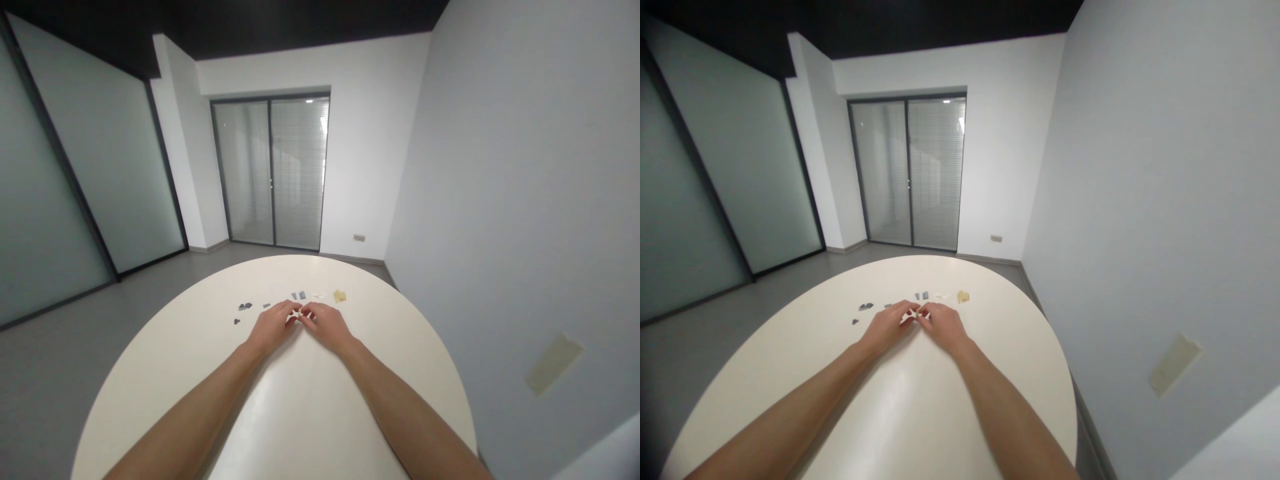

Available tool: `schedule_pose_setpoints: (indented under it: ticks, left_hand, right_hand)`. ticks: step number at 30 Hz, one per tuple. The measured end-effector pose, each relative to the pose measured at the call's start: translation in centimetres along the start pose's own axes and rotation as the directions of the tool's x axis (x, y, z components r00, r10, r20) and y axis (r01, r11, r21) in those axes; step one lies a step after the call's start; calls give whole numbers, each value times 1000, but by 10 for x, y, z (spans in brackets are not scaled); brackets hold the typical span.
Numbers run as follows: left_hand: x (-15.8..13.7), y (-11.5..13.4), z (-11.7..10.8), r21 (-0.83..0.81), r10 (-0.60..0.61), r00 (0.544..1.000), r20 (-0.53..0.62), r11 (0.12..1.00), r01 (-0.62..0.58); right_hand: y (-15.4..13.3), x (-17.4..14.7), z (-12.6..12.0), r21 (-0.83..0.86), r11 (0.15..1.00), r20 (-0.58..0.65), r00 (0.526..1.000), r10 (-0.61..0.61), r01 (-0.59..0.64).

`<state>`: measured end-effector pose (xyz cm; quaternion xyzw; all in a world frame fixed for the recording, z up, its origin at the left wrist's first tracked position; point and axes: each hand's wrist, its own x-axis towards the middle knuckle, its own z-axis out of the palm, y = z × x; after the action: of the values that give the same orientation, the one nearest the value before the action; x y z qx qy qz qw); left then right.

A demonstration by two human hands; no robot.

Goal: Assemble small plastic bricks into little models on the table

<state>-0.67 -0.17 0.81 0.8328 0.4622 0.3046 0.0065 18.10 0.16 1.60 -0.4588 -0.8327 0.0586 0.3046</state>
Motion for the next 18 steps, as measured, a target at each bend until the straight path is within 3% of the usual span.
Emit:
schedule_pose_setpoints:
  ticks: [18]
  left_hand:
    - [0, 0, -1, 8, 61, 998, 17, 998, -61]
  right_hand:
    - [4, 0, 1, 49, 998, -47, 998, 46, -44]
